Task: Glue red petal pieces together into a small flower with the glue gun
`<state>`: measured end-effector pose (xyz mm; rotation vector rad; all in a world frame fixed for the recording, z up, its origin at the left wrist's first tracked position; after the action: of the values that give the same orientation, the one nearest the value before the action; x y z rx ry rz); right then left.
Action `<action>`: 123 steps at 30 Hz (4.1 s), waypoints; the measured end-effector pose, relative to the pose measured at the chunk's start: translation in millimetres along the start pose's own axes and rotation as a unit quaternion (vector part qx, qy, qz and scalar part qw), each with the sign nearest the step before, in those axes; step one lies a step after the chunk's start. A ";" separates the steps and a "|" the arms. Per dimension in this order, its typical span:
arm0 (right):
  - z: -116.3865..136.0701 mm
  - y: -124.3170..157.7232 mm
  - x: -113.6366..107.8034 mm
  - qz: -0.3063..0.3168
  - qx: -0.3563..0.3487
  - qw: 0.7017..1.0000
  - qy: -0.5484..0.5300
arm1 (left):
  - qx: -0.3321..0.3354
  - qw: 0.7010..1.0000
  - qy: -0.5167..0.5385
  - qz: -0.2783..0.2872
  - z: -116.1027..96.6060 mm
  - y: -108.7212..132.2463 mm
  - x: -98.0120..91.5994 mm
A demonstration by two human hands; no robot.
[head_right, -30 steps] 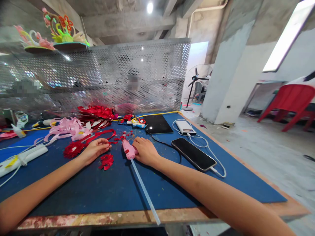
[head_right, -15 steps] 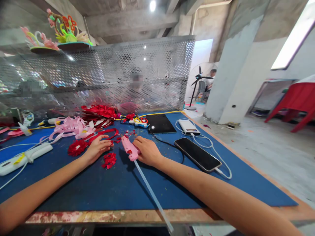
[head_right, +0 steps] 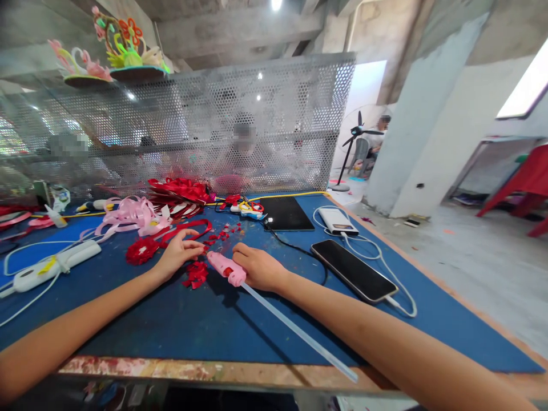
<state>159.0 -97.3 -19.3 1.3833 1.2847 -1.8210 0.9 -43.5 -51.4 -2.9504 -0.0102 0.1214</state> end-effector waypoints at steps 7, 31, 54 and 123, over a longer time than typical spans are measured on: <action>-3.4 -1.6 9.1 0.043 0.023 0.999 0.022 | 0.016 1.000 -0.015 0.014 -2.5 0.9 3.1; -7.7 -2.3 17.4 0.112 0.063 0.991 0.045 | 0.033 0.998 -0.039 0.036 -2.7 0.7 6.9; -25.1 -0.6 6.4 0.087 0.146 0.976 0.133 | 0.014 0.999 -0.006 0.036 0.7 0.1 6.8; 41.8 0.0 -41.6 -0.240 -0.014 0.959 0.151 | -0.025 0.988 0.150 0.022 -15.2 44.1 48.9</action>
<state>155.0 -140.5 20.5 1.4676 1.9365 -1.9276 50.8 -88.9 -48.7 -2.9877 0.0963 -0.3223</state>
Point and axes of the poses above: each hand's wrist, its own y-axis away from the middle knuckle, its own x-axis out of the palm, z = x × y, the point moved 10 cm from there along -y, towards the middle knuckle, and after that the axes turned 1 degree about -z, right-handed, at the moved point
